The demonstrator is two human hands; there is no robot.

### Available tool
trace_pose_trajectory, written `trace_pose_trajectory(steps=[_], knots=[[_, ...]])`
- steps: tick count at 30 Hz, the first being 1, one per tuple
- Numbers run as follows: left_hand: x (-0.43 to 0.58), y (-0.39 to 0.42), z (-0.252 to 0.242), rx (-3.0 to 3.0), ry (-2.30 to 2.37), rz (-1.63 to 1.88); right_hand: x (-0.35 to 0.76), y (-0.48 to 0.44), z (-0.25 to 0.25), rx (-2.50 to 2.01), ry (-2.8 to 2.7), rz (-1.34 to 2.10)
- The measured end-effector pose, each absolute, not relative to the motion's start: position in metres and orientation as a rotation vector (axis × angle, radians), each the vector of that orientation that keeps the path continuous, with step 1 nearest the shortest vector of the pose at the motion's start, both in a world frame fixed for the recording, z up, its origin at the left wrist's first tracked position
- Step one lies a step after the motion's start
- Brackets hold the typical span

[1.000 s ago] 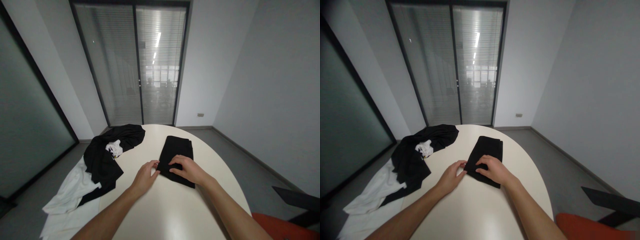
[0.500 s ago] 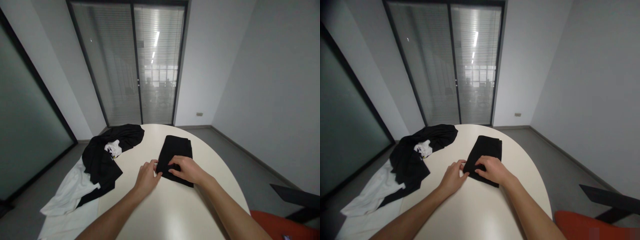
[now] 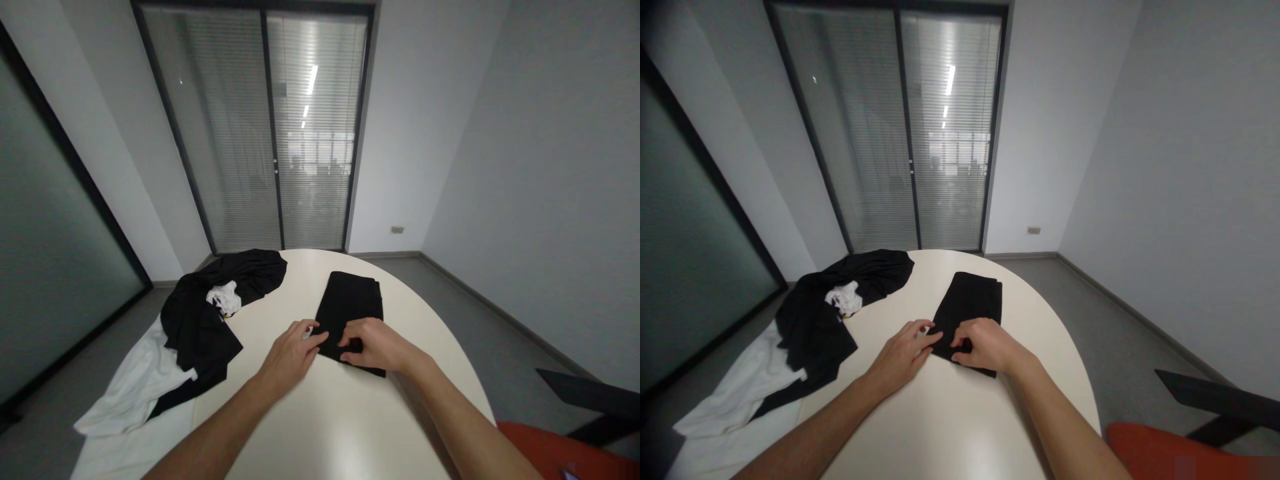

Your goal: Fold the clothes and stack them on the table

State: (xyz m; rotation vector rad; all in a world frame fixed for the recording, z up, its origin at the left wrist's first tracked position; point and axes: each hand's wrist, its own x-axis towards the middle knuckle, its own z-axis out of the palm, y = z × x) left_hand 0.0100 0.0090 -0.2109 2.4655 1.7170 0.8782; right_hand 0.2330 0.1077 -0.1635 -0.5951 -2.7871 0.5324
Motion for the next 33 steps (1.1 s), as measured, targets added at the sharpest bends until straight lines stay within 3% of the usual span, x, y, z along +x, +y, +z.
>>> trace_pose_trajectory(steps=[3, 8, 11, 16, 23, 33], knots=[[0.008, 0.008, -0.211, 2.440, 1.750, 0.864, 0.238, 0.113, -0.159, -0.772, -2.699, 0.560], [0.009, 0.007, -0.212, 2.464, 1.838, 0.811, 0.260, 0.137, -0.164, -1.660, -2.252, 0.320], [0.010, 0.008, -0.212, 2.471, 1.845, 0.785, 0.272, 0.153, -0.176, -1.921, -2.133, 0.406], [0.013, 0.009, -0.213, 2.374, 1.733, 0.840, 0.274, 0.171, -0.198, -1.873, -2.145, 0.612], [0.022, 0.001, -0.210, 2.391, 1.498, 0.926, 0.269, 0.194, -0.196, -1.852, -2.050, 0.586], [0.006, 0.018, -0.232, 2.382, 1.879, 0.963, 0.283, 0.277, -0.183, -1.933, -2.060, 0.415]])
